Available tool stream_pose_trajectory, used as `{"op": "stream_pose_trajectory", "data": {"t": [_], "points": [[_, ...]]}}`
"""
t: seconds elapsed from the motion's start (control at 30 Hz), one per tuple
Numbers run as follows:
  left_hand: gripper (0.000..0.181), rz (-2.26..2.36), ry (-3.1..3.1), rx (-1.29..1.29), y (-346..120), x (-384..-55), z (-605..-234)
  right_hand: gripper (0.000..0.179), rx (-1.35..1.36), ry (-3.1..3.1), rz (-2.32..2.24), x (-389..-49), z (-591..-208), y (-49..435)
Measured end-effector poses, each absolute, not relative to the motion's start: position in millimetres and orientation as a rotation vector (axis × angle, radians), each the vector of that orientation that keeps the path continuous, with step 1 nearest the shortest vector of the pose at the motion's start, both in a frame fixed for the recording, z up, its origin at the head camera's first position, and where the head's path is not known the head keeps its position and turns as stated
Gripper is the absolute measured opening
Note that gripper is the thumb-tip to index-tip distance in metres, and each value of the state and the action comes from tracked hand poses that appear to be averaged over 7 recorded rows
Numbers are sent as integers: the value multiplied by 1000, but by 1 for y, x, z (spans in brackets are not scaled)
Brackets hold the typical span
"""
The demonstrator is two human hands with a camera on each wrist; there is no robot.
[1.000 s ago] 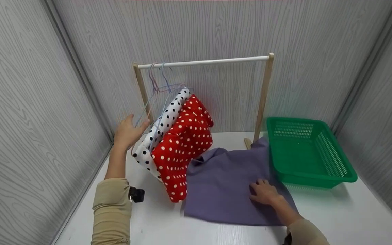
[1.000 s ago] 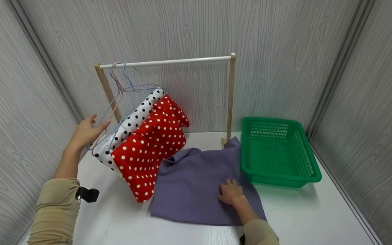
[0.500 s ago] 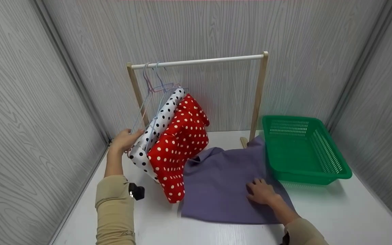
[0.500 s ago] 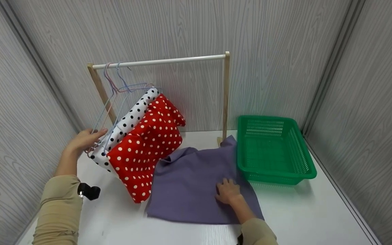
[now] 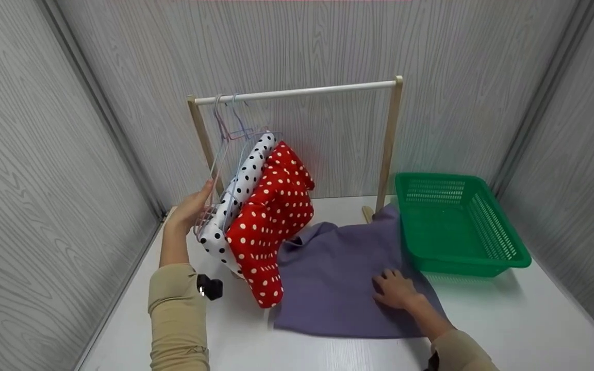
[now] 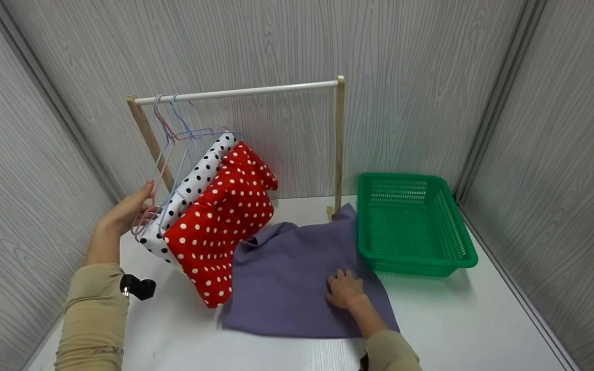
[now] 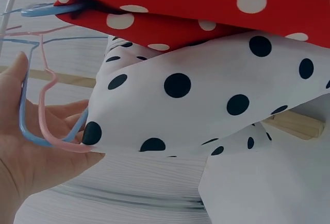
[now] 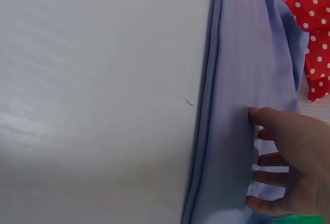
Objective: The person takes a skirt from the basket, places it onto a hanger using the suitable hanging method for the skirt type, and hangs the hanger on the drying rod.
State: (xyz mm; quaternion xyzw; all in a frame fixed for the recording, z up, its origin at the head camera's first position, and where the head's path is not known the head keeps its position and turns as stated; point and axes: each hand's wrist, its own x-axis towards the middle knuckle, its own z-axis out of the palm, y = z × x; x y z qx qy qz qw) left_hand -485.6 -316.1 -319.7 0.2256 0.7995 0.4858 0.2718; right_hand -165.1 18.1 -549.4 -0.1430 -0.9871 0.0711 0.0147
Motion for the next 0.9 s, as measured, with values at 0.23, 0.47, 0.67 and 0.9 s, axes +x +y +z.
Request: {"op": "stream_pose_trajectory", "data": {"t": [0.23, 0.47, 0.67, 0.9], "points": [[88, 1388, 2226, 489, -314, -482, -317, 43, -436, -3068, 230, -164, -550, 17], [59, 1559, 2333, 605, -313, -476, -310, 43, -415, -3037, 232, -163, -550, 20], [60, 1596, 2401, 677, -320, -470, -311, 42, -402, -3026, 225, -163, -552, 21], [66, 1535, 2519, 789, -335, -470, -319, 42, -401, -3019, 231, -164, -553, 20]]}}
